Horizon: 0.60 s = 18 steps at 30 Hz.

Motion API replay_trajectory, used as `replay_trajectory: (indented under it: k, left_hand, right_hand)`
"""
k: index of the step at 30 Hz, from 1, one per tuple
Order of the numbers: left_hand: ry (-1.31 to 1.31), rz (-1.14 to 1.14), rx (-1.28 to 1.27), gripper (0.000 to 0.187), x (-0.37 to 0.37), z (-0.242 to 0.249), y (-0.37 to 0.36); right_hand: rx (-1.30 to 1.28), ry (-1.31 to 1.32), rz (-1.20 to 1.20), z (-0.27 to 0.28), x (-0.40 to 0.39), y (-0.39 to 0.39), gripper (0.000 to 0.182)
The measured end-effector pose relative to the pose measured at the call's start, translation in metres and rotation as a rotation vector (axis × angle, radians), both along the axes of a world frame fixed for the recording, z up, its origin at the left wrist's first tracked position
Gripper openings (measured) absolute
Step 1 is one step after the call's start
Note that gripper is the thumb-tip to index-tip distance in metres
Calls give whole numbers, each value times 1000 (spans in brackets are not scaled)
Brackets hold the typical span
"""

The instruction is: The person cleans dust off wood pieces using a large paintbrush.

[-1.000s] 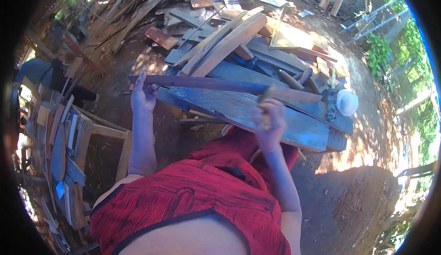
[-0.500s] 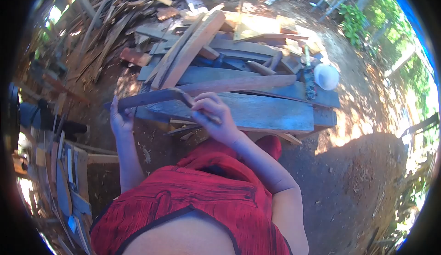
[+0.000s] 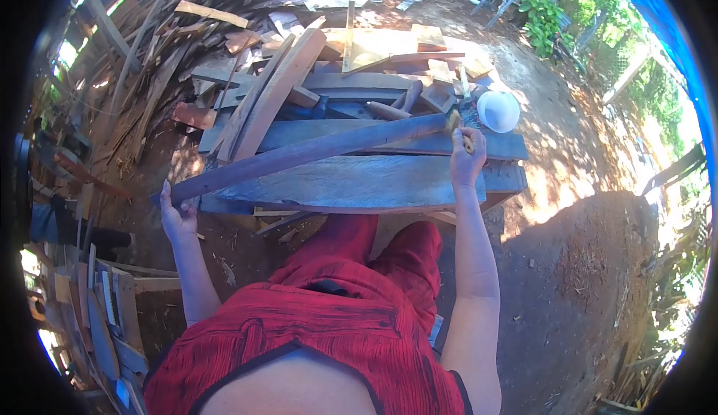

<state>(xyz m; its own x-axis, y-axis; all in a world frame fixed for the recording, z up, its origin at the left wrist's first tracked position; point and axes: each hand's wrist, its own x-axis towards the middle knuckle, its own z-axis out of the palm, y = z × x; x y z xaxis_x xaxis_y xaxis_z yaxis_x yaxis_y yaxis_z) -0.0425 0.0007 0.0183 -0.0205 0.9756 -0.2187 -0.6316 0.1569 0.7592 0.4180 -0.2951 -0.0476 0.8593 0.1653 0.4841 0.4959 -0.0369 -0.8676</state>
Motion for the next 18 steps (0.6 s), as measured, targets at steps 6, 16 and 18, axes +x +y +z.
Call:
replay_trajectory:
  k: [6, 16, 18]
  left_hand:
    - [0, -45, 8, 22, -1, -5, 3]
    - [65, 8, -71, 25, -4, -10, 6]
    - [31, -1, -29, 27, -3, -9, 2]
  right_hand:
    - [-113, -202, 24, 22, -80, 24, 5]
    - [38, -208, 842, 70, -248, 81, 13]
    - [65, -128, 1010, 72, -249, 83, 12]
